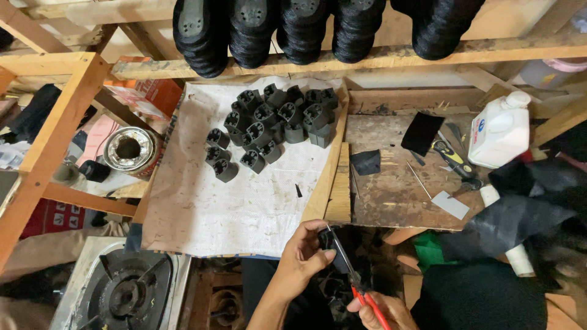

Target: The person wraps black fabric around small grey shoe parts using red-handled scissors to trim the fabric. The person handles several shoe parts one at a time, wraps them, and trims the excess fabric.

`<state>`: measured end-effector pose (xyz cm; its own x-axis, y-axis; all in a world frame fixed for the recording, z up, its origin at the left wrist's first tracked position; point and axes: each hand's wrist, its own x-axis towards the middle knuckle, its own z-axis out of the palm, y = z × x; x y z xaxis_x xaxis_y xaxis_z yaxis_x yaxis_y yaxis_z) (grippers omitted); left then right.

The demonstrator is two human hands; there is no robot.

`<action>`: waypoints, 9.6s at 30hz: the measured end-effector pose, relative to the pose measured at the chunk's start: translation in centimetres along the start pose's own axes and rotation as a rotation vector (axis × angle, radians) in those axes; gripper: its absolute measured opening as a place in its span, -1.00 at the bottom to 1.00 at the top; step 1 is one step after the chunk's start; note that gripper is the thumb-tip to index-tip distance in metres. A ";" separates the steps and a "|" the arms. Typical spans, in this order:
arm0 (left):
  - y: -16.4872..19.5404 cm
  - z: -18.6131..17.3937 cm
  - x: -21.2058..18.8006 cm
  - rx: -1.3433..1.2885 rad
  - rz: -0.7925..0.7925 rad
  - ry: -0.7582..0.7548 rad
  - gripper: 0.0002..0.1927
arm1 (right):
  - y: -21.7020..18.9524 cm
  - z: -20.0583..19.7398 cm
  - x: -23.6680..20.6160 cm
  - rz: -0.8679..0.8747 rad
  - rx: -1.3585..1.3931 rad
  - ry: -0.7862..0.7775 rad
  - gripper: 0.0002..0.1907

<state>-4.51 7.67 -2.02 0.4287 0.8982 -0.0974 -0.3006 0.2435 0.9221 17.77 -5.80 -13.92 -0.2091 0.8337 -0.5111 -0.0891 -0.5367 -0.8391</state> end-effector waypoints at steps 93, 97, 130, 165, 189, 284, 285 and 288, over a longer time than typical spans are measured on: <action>-0.6 1.8 -3.5 0.040 0.017 0.108 -0.39 | -19.9 -9.2 4.9 -0.296 -1.146 0.578 -0.42; 0.9 2.3 -3.9 0.140 -0.033 0.119 -0.41 | -19.6 -11.6 6.4 -0.111 -1.034 0.491 -0.45; 3.1 2.6 -2.0 0.450 0.024 0.058 -0.26 | -11.5 -3.8 -2.5 -0.240 -1.326 0.226 -0.10; 2.7 2.8 -2.5 0.701 0.296 0.258 -0.25 | -11.1 -1.5 -3.3 -0.478 -1.213 0.331 -0.22; 1.7 1.9 -2.0 0.184 0.110 0.244 -0.52 | -10.2 -3.4 -3.1 -0.174 -0.995 0.269 -0.26; 3.7 3.6 -2.5 0.845 0.188 0.030 -0.23 | -9.8 -1.0 -2.8 0.069 -1.024 0.281 -0.24; 3.7 3.5 -2.5 0.768 0.188 0.030 -0.23 | -9.8 -0.9 -2.8 0.081 -0.986 0.252 -0.25; 3.5 3.0 -2.7 0.562 0.115 0.059 -0.28 | -9.6 -1.5 -3.1 -0.035 -0.974 0.278 -0.25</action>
<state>-4.13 4.96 2.60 0.3667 0.9303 0.0098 0.1628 -0.0745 0.9838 20.75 -3.02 -4.55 0.0238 0.9143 -0.4043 0.7680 -0.2756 -0.5781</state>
